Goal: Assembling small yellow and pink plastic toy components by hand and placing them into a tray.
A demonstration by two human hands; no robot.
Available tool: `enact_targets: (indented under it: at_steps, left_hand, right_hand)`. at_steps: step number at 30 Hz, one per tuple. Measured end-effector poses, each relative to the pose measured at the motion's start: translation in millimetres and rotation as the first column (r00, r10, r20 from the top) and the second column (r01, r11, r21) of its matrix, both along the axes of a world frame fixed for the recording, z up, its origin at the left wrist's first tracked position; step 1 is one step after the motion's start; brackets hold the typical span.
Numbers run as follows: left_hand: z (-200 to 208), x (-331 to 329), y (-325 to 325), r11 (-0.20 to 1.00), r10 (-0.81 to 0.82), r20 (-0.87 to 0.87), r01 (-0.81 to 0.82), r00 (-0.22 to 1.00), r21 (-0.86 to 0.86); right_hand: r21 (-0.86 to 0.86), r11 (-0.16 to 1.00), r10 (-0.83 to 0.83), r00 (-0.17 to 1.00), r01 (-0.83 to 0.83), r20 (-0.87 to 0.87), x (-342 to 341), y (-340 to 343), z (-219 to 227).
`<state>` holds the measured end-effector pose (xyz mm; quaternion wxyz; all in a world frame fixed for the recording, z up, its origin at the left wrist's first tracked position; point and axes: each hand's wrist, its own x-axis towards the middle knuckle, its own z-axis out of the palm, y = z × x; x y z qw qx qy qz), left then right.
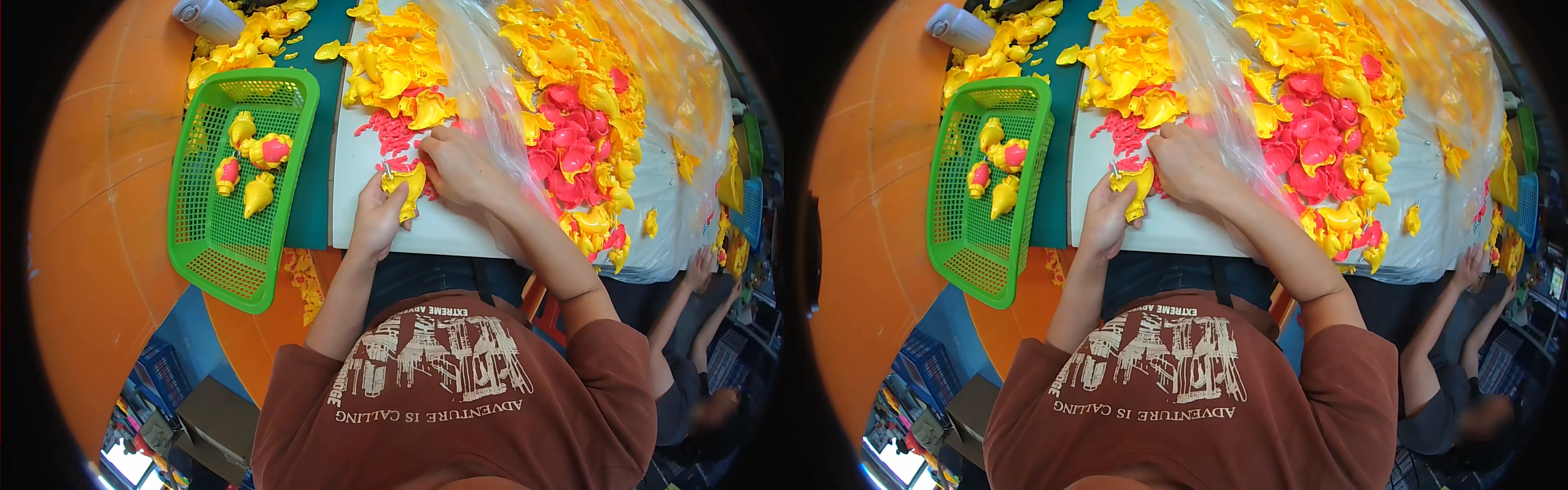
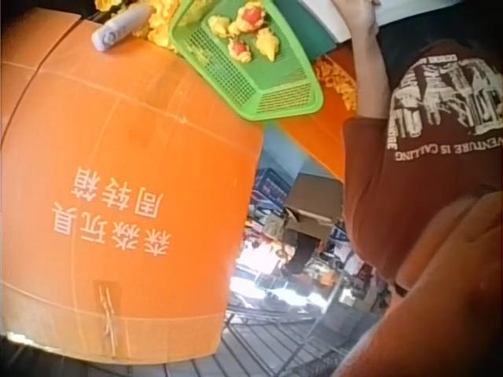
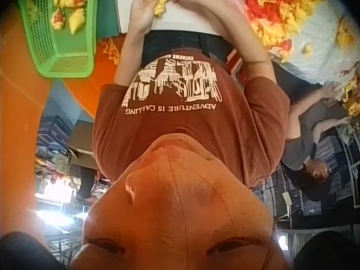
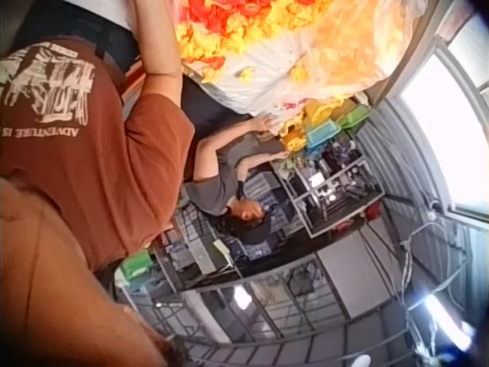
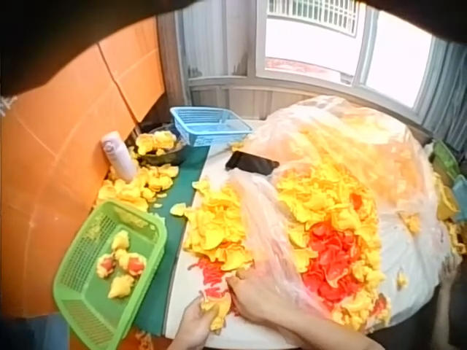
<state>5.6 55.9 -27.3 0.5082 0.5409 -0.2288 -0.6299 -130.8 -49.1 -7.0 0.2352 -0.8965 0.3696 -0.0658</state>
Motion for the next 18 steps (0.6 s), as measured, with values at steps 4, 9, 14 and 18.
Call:
enact_targets:
  at_steps: [4,9,14,18]
  left_hand:
    - [-1,1,1,1.0,0.028,-0.016,-0.028,0.999,0.001]
    - [-2,3,4,1.0,0.031,-0.025,-0.031,0.999,-0.004]
    - [-2,3,5,0.999,0.039,-0.039,-0.039,0.998,-0.014]
    - [-1,3,3,0.997,0.082,-0.043,-0.082,0.996,-0.004]
  right_hand:
    - [-0.073,0.997,-0.034,0.998,0.038,0.058,-2,5,-6]
    - [-0.008,0.999,-0.04,0.993,0.041,0.108,-1,4,-9]
    - [0.098,0.992,-0.104,0.964,0.082,0.245,-1,1,-14]
    - [0.158,0.977,-0.194,0.914,0.146,0.356,-4,3,-4]
